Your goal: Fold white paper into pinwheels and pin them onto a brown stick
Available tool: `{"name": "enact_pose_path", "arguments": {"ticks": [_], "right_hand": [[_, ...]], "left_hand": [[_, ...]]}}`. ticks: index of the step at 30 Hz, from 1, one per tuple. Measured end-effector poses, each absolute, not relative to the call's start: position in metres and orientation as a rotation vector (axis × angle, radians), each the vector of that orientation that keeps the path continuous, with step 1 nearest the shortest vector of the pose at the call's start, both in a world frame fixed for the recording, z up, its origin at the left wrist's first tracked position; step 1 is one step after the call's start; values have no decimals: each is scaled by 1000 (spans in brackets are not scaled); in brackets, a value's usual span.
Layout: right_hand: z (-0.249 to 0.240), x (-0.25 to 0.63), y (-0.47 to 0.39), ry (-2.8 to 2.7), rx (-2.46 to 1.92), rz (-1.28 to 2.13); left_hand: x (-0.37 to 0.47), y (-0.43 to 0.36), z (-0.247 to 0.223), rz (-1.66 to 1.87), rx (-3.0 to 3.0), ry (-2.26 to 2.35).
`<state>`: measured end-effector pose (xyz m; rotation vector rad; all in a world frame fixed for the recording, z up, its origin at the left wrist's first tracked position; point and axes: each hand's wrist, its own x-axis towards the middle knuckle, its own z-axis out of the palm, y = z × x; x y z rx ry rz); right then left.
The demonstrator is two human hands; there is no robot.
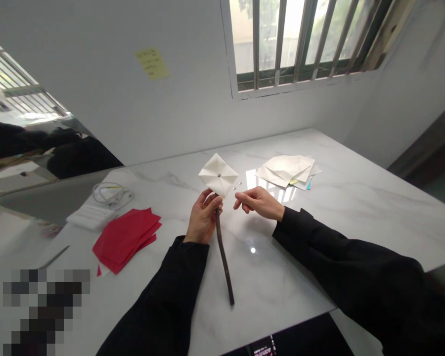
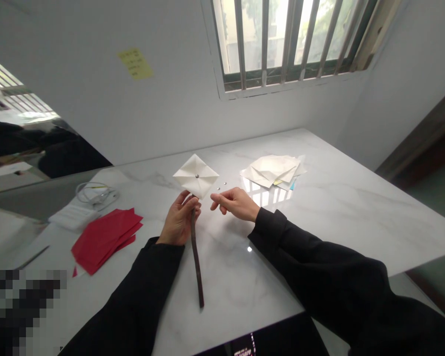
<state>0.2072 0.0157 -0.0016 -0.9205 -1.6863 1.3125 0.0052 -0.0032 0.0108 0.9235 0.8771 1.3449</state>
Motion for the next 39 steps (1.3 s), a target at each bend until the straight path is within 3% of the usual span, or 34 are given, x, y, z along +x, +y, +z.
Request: {"name": "enact_pose_path", "arguments": {"ticks": [12,30,39], "right_hand": [[3,229,22,-1621,-1156,705],[-5,231,32,-1758,-1262,829],[-16,223,35,-1649,-1171,1155]], "left_hand": [[0,-2,9,1200,1088,943],[-2,2,4,1245,1007,916],[-2,0,5,1208,1032,901]]}}
